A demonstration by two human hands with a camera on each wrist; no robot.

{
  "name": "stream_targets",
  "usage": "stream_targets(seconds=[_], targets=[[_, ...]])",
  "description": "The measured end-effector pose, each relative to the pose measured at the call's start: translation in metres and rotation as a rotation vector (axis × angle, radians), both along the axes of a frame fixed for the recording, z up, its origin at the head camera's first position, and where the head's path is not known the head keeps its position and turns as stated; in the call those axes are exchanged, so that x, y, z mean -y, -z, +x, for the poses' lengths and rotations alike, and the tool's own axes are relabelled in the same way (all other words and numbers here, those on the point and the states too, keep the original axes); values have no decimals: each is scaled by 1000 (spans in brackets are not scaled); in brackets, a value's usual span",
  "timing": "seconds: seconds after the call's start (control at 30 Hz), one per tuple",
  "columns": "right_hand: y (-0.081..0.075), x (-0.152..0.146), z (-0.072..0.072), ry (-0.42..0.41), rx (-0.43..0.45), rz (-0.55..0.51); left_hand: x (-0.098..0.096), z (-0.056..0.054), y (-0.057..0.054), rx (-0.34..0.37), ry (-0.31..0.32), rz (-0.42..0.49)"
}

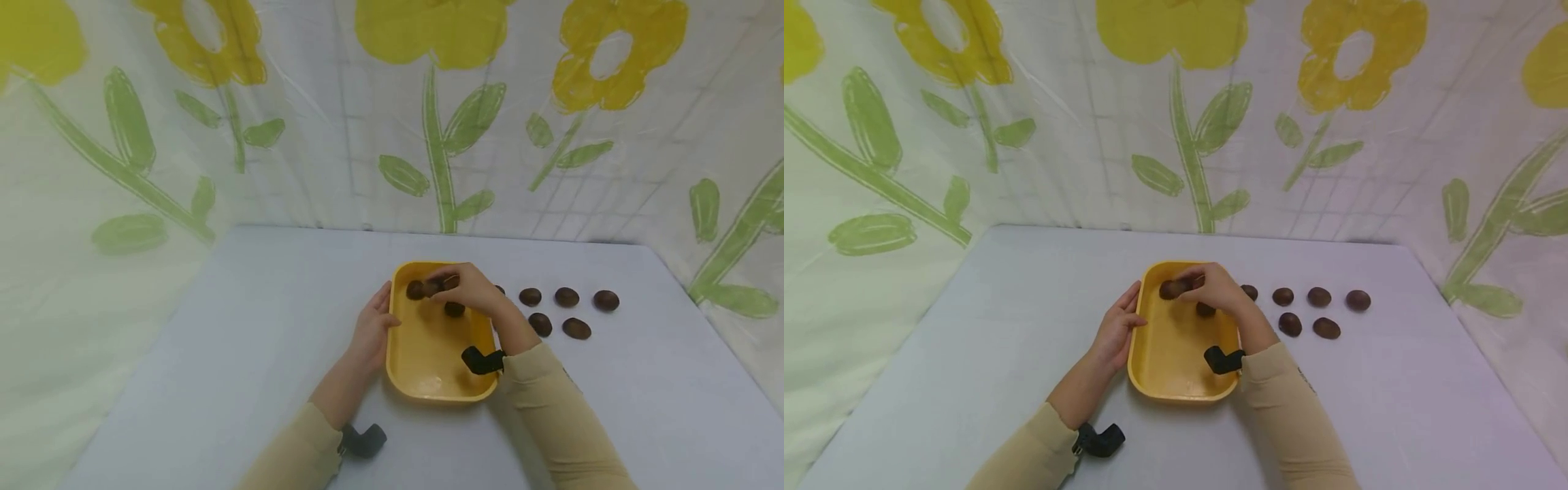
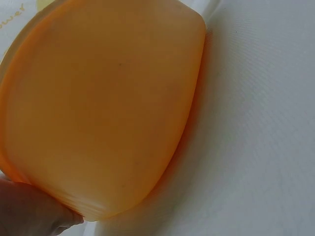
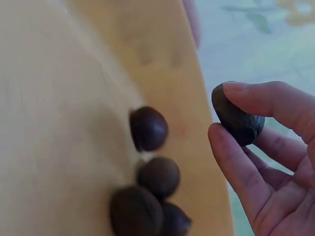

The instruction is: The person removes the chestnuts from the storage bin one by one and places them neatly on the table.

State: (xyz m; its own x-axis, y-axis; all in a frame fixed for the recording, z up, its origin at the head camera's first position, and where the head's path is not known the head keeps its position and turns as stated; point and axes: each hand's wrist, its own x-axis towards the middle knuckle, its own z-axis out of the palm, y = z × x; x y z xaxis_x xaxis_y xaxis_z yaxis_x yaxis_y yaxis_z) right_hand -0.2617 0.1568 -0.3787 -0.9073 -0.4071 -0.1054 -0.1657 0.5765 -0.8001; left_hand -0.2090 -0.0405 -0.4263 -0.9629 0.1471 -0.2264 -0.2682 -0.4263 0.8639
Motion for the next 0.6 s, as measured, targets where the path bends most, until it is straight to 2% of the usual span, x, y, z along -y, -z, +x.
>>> stream_targets(seconds=[0.2,0.37,0.6], targets=[[-9,-32,6,55,48,-12,0,1,-1,9,-1,-14],[-18,-55,11,101,80,-41,0,1,-1,9,-3,10],[-15,-82,18,166,81,-37,-1,0,-1,24,-13,-7]])
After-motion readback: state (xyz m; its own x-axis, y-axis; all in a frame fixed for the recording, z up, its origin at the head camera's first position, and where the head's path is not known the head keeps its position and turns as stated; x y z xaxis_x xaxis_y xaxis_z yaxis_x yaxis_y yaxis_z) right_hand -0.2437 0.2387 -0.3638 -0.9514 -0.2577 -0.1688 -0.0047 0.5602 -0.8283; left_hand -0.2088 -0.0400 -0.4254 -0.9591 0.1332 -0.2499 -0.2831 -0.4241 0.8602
